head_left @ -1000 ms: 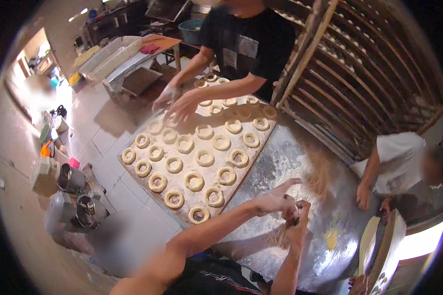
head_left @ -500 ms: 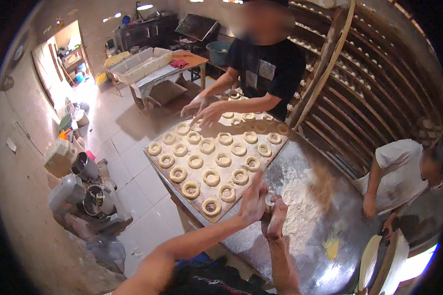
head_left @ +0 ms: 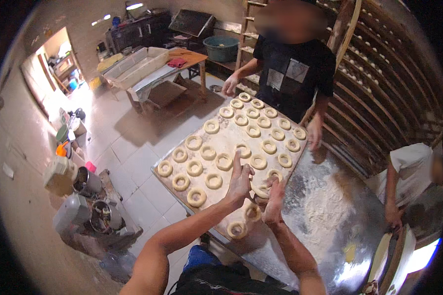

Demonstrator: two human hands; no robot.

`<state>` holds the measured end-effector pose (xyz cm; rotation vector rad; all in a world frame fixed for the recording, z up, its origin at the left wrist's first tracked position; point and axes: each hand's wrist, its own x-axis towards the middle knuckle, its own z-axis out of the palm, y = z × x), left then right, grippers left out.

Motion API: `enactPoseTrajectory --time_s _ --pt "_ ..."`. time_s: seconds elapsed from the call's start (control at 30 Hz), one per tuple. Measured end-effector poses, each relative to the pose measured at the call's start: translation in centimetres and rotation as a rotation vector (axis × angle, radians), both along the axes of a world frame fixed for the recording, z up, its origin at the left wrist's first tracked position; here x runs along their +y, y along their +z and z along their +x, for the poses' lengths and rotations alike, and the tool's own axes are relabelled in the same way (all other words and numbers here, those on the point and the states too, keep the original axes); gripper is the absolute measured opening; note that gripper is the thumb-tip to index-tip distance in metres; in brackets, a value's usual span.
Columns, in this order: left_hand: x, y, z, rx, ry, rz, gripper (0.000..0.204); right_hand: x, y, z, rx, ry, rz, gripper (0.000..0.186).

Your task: The person shapes small dough balls into rings by hand and places them on a floured wooden board. Another person assists by rolling dough and arranging pieces nearby.

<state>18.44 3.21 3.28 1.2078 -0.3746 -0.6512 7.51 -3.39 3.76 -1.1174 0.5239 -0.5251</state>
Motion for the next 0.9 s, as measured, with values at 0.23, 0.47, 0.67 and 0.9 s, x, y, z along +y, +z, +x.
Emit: enactPoseTrajectory --time_s 0.23,0.47,0.67,0.9 --pt "-1.0 -3.1 11.4 -0.638 0.16 -0.108 0.036 -0.3 -1.3 10.4 -0.011 0.063 0.067 0.034" --pt "-0.9 -2.4 17.3 -0.987 -0.09 -0.145 0.021 -1.3 -3.3 17.8 -0.028 0.16 -0.164 0.022" --pt "-2.4 -4.6 20.2 -0.67 0.008 0.102 0.014 -1.9 -3.5 21.2 0.12 -0.078 -0.166 0.018" --pt "-3.2 -4.0 21.5 -0.188 0.057 0.107 0.051 -2.7 -4.7 23.3 0.148 -0.172 -0.382 0.021"
